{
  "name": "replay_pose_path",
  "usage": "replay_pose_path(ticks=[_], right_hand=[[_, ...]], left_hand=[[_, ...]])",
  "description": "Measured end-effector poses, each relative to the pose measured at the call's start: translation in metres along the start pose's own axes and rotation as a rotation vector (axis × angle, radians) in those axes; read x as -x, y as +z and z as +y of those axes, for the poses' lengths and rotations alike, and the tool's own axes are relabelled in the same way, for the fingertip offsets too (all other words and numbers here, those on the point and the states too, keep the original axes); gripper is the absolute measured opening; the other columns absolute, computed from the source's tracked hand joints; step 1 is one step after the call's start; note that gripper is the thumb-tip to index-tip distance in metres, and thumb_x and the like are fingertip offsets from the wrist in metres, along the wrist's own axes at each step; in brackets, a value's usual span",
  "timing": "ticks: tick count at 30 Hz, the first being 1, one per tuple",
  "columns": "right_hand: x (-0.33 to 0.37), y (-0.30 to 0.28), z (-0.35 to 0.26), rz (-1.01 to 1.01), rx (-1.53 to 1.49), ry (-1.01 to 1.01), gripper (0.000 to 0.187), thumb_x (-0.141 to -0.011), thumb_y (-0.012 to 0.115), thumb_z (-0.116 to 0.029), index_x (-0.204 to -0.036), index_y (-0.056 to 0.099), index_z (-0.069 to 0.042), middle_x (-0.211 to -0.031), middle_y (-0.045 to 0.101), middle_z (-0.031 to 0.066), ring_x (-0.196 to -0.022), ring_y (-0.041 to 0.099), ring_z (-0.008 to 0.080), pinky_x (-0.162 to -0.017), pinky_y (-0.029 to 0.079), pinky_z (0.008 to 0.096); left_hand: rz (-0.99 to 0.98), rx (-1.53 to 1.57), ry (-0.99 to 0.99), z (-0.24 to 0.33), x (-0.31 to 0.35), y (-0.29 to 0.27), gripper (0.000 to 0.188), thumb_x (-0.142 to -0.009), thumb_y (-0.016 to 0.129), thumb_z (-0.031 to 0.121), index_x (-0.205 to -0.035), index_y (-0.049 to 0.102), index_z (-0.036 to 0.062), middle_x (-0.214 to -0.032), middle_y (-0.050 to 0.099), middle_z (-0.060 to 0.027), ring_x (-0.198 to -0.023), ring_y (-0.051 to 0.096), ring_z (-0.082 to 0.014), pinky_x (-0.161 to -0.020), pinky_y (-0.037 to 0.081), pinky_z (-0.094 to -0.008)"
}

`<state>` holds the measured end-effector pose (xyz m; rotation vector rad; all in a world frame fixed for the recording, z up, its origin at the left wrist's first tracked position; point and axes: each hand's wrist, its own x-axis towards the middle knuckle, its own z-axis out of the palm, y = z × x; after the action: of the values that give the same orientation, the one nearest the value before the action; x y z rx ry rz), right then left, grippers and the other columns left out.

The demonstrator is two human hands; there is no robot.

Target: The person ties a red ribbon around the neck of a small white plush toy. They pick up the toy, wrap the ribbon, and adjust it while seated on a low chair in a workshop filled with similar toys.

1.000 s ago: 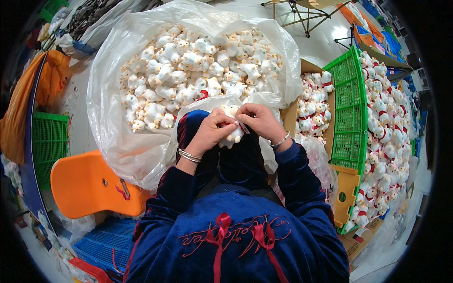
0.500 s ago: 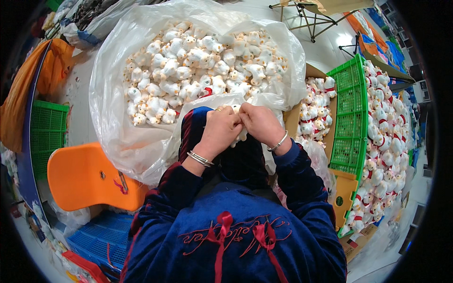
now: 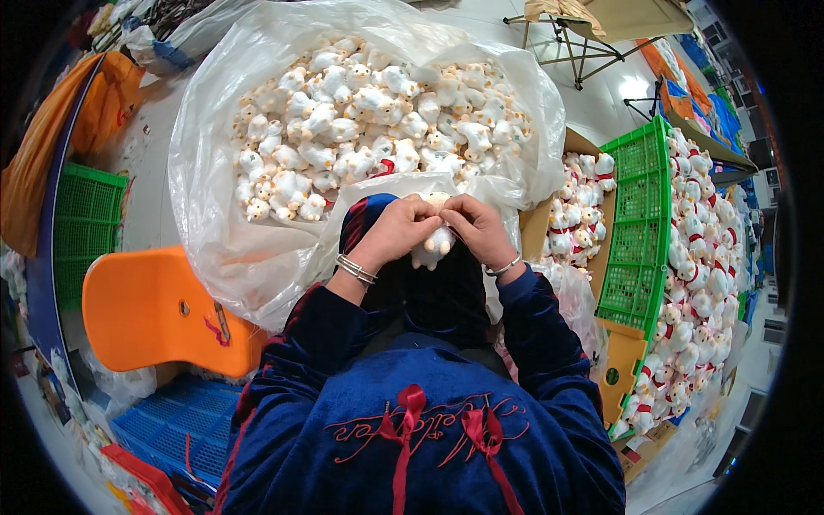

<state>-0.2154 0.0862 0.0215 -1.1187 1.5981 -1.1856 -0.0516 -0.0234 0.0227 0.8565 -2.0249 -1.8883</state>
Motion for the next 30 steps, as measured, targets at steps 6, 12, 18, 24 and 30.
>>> replay_pose_path(ticks=[6,12,18,24,30], right_hand=[[-0.003,-0.015,-0.010,-0.176,-0.046,0.082,0.010,-0.094,0.067,-0.010,-0.095,0.067,0.000,-0.080,0.062,-0.0025,-0.073,0.055,0.0043,-0.064,0.045,0.0208],[-0.001,-0.017,-0.009,-0.183,-0.080,0.070,0.009,-0.093,0.068,-0.009,-0.095,0.068,-0.001,-0.079,0.063,-0.0017,-0.072,0.055,0.0040,-0.063,0.045,0.0207],[-0.006,-0.021,-0.014,-0.229,0.070,0.003,0.007,-0.092,0.068,-0.007,-0.095,0.069,-0.001,-0.082,0.064,-0.0019,-0.072,0.055,0.0033,-0.063,0.045,0.0204],[-0.011,-0.022,-0.029,-0.283,0.128,0.135,0.009,-0.090,0.071,-0.008,-0.093,0.068,0.000,-0.081,0.064,-0.0032,-0.072,0.055,0.0030,-0.064,0.046,0.0208],[-0.015,-0.022,-0.031,-0.313,0.239,0.064,0.011,-0.088,0.072,-0.009,-0.092,0.067,0.000,-0.080,0.064,-0.0025,-0.071,0.055,0.0037,-0.064,0.047,0.0215]], left_hand=[[-0.065,0.086,-0.010,-0.009,0.000,-0.001,0.025,-0.091,0.066,0.019,-0.098,0.071,-0.0041,-0.089,0.067,-0.0085,-0.081,0.063,-0.0131,-0.073,0.051,-0.0279],[-0.109,0.030,0.015,-0.009,-0.004,-0.007,0.026,-0.094,0.065,0.021,-0.101,0.071,-0.0035,-0.090,0.069,-0.0065,-0.082,0.062,-0.0108,-0.074,0.050,-0.0266],[-0.128,0.058,-0.056,-0.005,-0.004,-0.007,0.027,-0.095,0.064,0.021,-0.103,0.070,-0.0036,-0.092,0.070,-0.0051,-0.084,0.061,-0.0093,-0.076,0.050,-0.0253],[-0.135,0.106,-0.075,-0.006,-0.004,-0.006,0.027,-0.094,0.064,0.021,-0.104,0.070,-0.0037,-0.091,0.070,-0.0050,-0.084,0.061,-0.0094,-0.076,0.050,-0.0254],[-0.130,0.081,-0.060,-0.010,-0.005,-0.006,0.028,-0.094,0.064,0.021,-0.104,0.070,-0.0039,-0.092,0.070,-0.0057,-0.085,0.062,-0.0102,-0.077,0.051,-0.0263]])
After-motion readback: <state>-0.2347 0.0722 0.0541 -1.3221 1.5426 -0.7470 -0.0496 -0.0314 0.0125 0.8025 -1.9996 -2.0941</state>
